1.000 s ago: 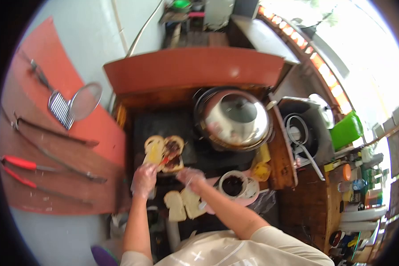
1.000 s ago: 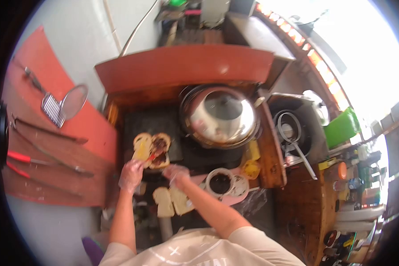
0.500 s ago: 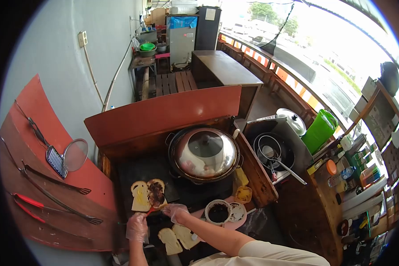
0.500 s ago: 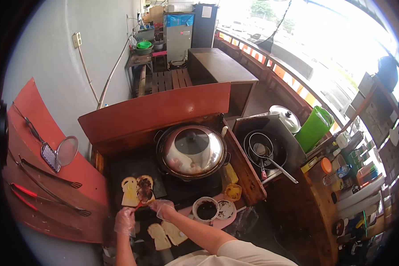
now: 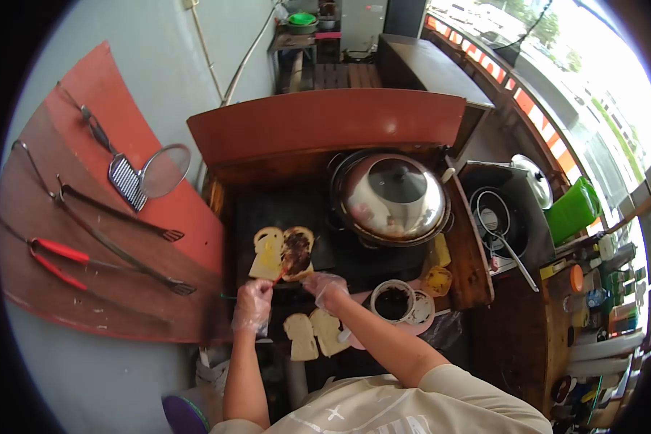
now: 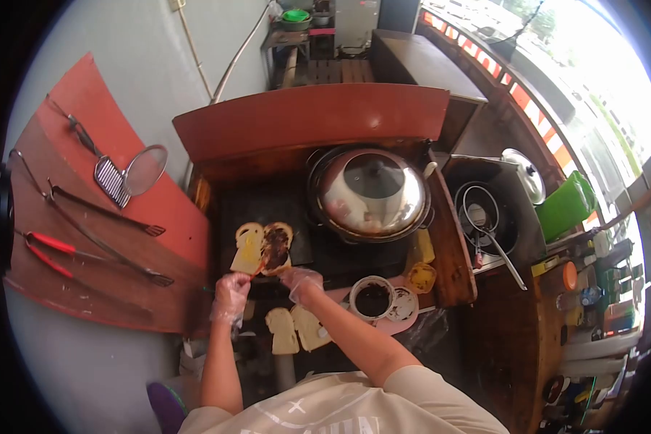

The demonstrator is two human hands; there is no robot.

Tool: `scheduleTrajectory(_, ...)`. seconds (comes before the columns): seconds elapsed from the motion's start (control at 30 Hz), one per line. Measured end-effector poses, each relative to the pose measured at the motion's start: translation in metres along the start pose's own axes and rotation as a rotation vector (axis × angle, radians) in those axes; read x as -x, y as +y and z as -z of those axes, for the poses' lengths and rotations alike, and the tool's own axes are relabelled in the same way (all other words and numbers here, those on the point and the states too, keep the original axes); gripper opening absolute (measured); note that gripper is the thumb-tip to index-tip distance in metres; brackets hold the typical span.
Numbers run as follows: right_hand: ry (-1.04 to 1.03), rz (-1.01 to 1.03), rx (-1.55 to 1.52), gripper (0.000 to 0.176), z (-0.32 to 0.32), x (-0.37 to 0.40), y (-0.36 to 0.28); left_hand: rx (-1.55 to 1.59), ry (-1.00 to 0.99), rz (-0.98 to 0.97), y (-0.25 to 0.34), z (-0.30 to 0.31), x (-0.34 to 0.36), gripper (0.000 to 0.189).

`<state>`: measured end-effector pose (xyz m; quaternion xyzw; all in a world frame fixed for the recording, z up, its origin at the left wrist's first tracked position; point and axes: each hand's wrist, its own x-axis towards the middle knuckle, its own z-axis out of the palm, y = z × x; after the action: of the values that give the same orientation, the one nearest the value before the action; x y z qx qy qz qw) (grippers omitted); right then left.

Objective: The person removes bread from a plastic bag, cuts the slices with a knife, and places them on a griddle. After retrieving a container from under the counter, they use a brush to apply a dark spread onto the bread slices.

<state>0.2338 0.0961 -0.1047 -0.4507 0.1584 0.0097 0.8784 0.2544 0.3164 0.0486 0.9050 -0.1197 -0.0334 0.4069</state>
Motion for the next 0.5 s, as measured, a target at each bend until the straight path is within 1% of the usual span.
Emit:
scheduleTrajectory(0.03,-0.022,-0.059,-0.157,0.019,-0.007,0.006,-0.009,-0.079,0.082,-0.032,0.0,-0.003,-0.009,0.011)
scheduleTrajectory(0.07,-0.029,-0.071,-0.157,0.019,0.001,-0.002,0.007,-0.157,0.162,-0.066,0.002,-0.008,-0.018,0.01)
scheduleTrajectory(0.1,-0.032,0.007,-0.053,0.018,0.021,-0.02,0.037,-0.16,0.165,-0.057,0.006,-0.016,-0.026,0.01)
scheduleTrajectory(0.13,-0.031,0.087,0.049,0.018,0.032,-0.029,0.055,-0.167,0.182,-0.091,0.011,-0.026,-0.034,0.01)
scheduleTrajectory(0.17,-0.03,0.082,0.048,0.018,0.017,-0.019,0.036,-0.173,0.195,-0.128,0.013,-0.033,-0.036,0.009)
scheduleTrajectory(0.2,0.118,-0.121,-0.222,0.017,-0.01,-0.001,-0.005,-0.172,0.191,-0.124,0.014,-0.038,-0.033,0.009)
scheduleTrajectory(0.23,0.265,-0.324,-0.489,0.016,-0.022,0.008,-0.026,-0.204,0.143,-0.14,0.016,-0.042,-0.03,0.011)
scheduleTrajectory(0.27,0.267,-0.326,-0.487,0.016,-0.017,0.006,-0.022,-0.237,0.096,-0.157,0.018,-0.045,-0.028,0.012)
scheduleTrajectory(0.3,0.246,-0.314,-0.516,0.015,-0.018,0.006,-0.023,-0.237,0.095,-0.157,0.019,-0.046,-0.023,0.012)
scheduleTrajectory(0.33,0.224,-0.302,-0.546,0.015,-0.017,0.005,-0.021,-0.177,0.077,-0.159,0.023,-0.042,-0.016,0.014)
scheduleTrajectory(0.37,0.225,-0.306,-0.55,0.015,-0.017,0.005,-0.017,-0.118,0.057,-0.16,0.025,-0.04,-0.009,0.015)
scheduleTrajectory(0.4,0.185,-0.249,-0.293,0.015,-0.018,0.004,-0.014,-0.122,0.057,-0.156,0.024,-0.039,-0.005,0.015)
scheduleTrajectory(0.43,0.141,-0.19,-0.036,0.015,-0.023,0.005,-0.018,-0.059,0.033,-0.124,0.022,-0.039,-0.002,0.016)
scheduleTrajectory(0.47,0.138,-0.192,-0.039,0.015,-0.027,0.005,-0.024,0.003,0.009,-0.094,0.02,-0.038,-0.001,0.017)
scheduleTrajectory(0.5,0.23,-0.263,-0.201,0.016,-0.031,0.006,-0.029,0.0,0.008,-0.095,0.018,-0.037,-0.001,0.017)
